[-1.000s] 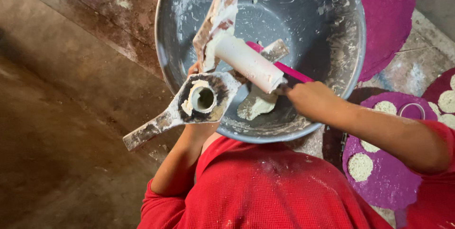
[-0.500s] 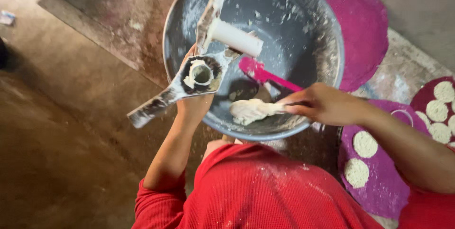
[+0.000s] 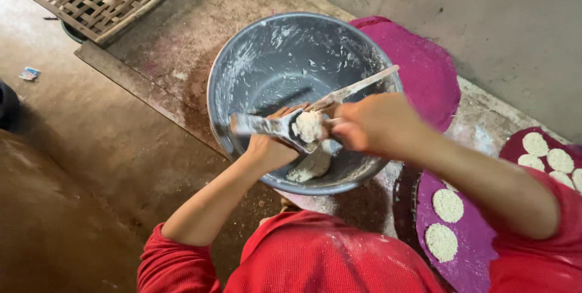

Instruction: The person scoops dough from a large basin into a handheld wooden press and squeezes the press to extrude round dough pieces onto pink fabric-covered trays, filling rows of crackers. They periodically scrape dough off the press with a small spatula and reposition the trays to fill empty spots.

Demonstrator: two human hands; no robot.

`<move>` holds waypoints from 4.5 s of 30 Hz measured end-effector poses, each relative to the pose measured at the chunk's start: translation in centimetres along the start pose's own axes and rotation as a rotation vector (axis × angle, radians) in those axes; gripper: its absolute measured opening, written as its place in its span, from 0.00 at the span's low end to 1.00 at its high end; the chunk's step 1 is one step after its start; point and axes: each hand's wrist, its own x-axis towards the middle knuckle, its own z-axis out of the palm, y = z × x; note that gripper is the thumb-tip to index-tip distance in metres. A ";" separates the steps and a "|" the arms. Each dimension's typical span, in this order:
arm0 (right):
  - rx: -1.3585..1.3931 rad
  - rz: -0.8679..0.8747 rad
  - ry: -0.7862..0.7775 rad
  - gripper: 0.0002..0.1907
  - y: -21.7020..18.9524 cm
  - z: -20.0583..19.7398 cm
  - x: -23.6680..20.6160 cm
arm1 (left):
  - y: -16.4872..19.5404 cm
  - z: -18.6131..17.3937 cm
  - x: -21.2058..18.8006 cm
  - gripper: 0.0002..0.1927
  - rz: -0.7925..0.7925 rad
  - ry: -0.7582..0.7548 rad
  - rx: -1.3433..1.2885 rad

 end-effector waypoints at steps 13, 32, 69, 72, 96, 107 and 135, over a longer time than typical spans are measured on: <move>0.113 -0.280 0.370 0.08 0.1 -4.7 -5.7 | -5.0 -0.3 -1.6 0.20 -0.188 0.121 -0.775; -0.549 -0.456 0.417 0.06 -5.8 -3.9 0.4 | -2.2 -0.2 -0.3 0.32 -0.167 0.030 -0.500; -0.340 -0.353 0.396 0.04 -5.9 -3.5 2.1 | -2.9 -1.1 1.3 0.33 0.074 0.266 0.100; -0.291 -0.461 0.443 0.06 -6.4 -3.1 2.1 | -3.2 -0.8 1.1 0.30 0.026 0.187 0.085; 1.125 -0.039 0.506 0.17 -0.7 13.9 5.7 | -3.8 -0.2 2.6 0.23 -0.068 0.542 0.380; 0.560 -0.013 -0.044 0.22 -0.2 15.3 2.1 | -10.2 0.3 0.8 0.21 -0.373 0.526 -0.585; 0.660 -0.208 1.082 0.27 5.8 17.4 -34.3 | 26.7 13.3 1.4 0.24 -0.025 -1.062 -1.140</move>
